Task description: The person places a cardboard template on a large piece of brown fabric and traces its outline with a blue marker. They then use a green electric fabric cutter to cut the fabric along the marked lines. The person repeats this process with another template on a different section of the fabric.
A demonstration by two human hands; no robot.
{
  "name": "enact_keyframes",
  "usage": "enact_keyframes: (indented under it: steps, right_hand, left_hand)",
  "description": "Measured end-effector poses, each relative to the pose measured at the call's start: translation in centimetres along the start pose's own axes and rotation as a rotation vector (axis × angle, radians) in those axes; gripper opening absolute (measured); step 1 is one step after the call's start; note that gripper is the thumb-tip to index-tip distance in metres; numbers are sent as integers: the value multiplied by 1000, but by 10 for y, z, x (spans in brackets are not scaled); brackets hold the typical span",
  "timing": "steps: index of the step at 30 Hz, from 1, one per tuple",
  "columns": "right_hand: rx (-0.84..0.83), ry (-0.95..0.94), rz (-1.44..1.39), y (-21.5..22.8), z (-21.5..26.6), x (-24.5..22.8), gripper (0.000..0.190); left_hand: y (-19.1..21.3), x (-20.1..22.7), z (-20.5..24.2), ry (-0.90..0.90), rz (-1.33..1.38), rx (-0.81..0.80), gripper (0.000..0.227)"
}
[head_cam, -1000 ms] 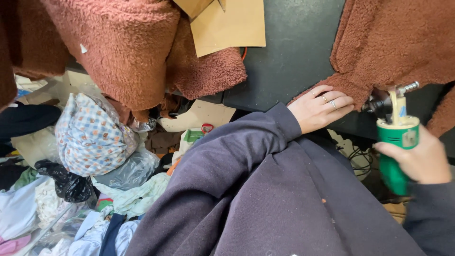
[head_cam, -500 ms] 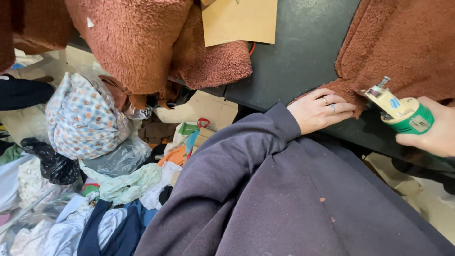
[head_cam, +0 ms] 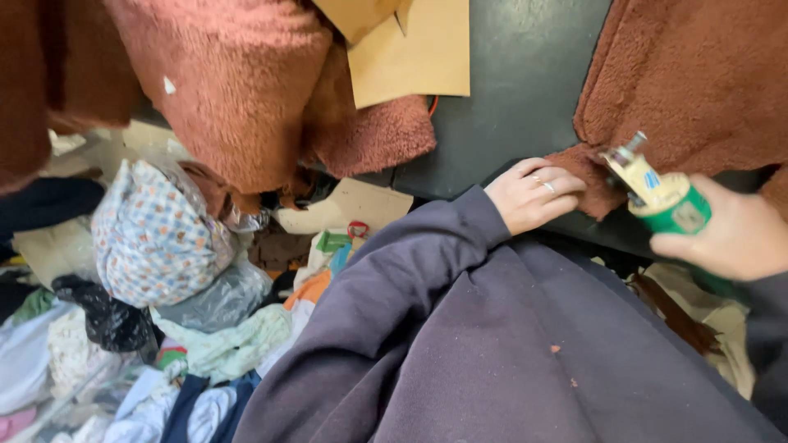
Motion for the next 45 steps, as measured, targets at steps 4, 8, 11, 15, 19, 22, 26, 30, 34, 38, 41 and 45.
enact_keyframes:
  steps: [4,8,11,15,19,22,26,30,34,38,41,45]
  right_hand:
    - [118,18,-413,-26,47,-46,67]
    - [207,-95,-884,-54,59,-87,46]
    - [274,-107,-1018,-47,58,-112,43]
    - [335,-144,-1073,-27,59,-137,36]
    - [324,-165,-1363,-20,55,-144,30]
    - [318,-154,-1381,-17,53,-145,29]
    - [324,-143,-1352,-16,53,-144,31]
    - [288,-146,-1359,-28,54,-138,31]
    - [315,-169,-1186,-28,53,-132,36]
    - [315,-164,-1316,-16,43,-135,40]
    - [374,-123,-1175,-9,38,-127,40]
    - [418,-82,-1075,7,30,-126,40]
  left_hand:
    - [17,-21,9,208,42,13,26]
    - [33,-34,6,266,-7,38,42]
    - [32,-47,8,283,-24,16,45]
    - [19,-54,11,221,38,-7,37]
    - [24,-57,7,201,71,43,32]
    - [21,-58,9,201,82,39,29]
    - [27,-58,5,184,113,77,17]
    - [31,-65,-3,264,90,8,13]
    - [27,-67,-4,255,197,42,16]
    - [16,-71,-6,253,202,-13,19]
    - [12,-71,-7,258,210,-25,21]
    - [14,-71,-8,289,205,-49,19]
Point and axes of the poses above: each hand's wrist, its own z-axis away from the middle knuckle, its own y-axis out of the back of the hand, x = y × z, the point moved 7 cm from there along -z, towards the middle knuckle, and after that the axes turned 13 degrees about -x, right-handed, at the moved point
